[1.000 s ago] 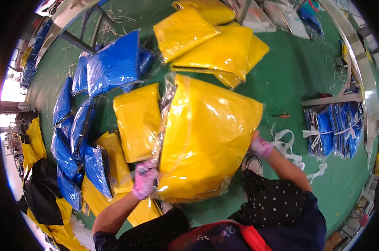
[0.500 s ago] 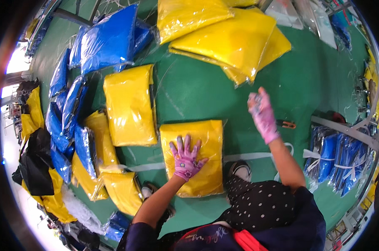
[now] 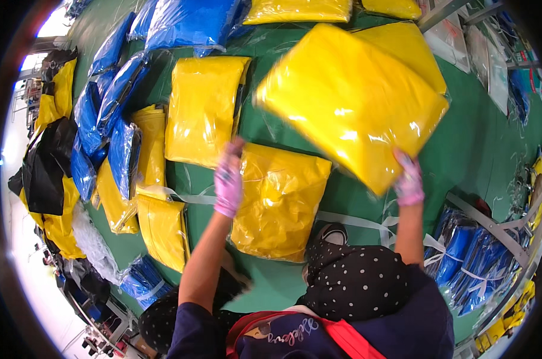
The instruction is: The person gathers yellow and blue plastic pouches from a green floor, stacks them into separate color groups, and secures each stack with a white strap by hand. The person then places the finished bundles aside and repeats the process with additional pouches.
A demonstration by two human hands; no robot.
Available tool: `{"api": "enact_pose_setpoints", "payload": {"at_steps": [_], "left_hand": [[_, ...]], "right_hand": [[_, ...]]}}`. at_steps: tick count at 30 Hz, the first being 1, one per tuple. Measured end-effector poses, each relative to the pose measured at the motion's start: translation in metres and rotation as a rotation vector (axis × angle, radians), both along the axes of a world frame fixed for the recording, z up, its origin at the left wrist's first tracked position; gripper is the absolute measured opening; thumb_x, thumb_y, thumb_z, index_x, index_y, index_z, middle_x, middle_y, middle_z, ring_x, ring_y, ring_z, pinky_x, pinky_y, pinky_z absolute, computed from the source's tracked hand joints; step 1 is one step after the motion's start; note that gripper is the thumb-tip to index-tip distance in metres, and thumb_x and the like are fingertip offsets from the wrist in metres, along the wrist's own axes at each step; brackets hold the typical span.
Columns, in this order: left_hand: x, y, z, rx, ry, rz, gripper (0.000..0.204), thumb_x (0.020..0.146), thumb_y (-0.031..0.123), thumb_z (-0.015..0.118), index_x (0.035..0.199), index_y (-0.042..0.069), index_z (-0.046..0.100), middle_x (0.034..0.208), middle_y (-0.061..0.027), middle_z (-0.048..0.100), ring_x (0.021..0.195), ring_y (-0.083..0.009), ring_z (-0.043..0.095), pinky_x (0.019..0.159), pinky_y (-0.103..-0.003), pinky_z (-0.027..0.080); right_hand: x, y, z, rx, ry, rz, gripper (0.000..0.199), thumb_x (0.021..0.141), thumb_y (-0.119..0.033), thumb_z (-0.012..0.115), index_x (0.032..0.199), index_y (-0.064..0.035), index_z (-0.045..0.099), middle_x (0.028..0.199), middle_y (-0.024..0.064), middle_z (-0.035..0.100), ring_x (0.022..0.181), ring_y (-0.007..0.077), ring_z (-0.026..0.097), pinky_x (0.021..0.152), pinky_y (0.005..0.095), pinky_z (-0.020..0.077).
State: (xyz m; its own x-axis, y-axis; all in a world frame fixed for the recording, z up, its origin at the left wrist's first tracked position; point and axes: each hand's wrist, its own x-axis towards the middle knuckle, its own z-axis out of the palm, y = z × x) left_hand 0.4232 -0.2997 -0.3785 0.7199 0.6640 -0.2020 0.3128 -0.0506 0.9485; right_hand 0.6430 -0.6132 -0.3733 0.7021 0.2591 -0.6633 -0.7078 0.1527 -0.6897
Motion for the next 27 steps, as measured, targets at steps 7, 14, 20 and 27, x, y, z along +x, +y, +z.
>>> {"api": "enact_pose_setpoints", "payload": {"at_steps": [7,14,20,27], "left_hand": [[-0.054,-0.003,0.037,-0.887,0.016,-0.100,0.054,0.091,0.031,0.054,0.134,0.006,0.035,0.135,-0.0104,0.040,0.121,-0.0225,0.042,0.100,-0.036,0.036],[-0.221,-0.059,0.024,-1.067,0.604,0.226,0.030,0.084,0.021,0.066,0.110,0.008,0.058,0.102,-0.0028,0.064,0.092,-0.0162,0.061,0.079,-0.031,0.050],[-0.185,-0.002,0.063,-0.575,0.527,-0.098,0.033,0.082,0.014,0.068,0.111,0.005,0.056,0.099,-0.0019,0.060,0.085,-0.0123,0.057,0.076,-0.026,0.049],[-0.041,0.078,0.141,-1.283,-0.170,0.013,0.083,0.080,0.069,0.043,0.133,0.006,0.039,0.131,-0.0148,0.047,0.118,-0.0291,0.047,0.095,-0.042,0.042]], "right_hand": [[0.047,-0.009,0.015,-0.031,-0.319,1.104,0.072,0.076,-0.021,0.071,0.135,-0.0017,0.034,0.116,0.0099,0.058,0.107,0.0168,0.054,0.093,0.0301,0.0427],[0.014,0.135,-0.050,0.215,-0.218,1.549,0.067,0.081,-0.007,0.066,0.136,0.0040,0.029,0.128,0.0111,0.049,0.100,0.0131,0.056,0.087,0.0225,0.0454],[0.007,0.123,0.022,0.100,-0.272,1.226,0.060,0.075,-0.003,0.067,0.128,0.0040,0.038,0.130,0.0113,0.044,0.106,0.0162,0.053,0.087,0.0286,0.0472],[-0.069,0.097,0.160,0.114,-1.256,1.189,0.028,0.075,-0.014,0.061,0.099,-0.0096,0.048,0.085,0.0058,0.054,0.068,0.0161,0.056,0.061,0.0284,0.0476]]}}
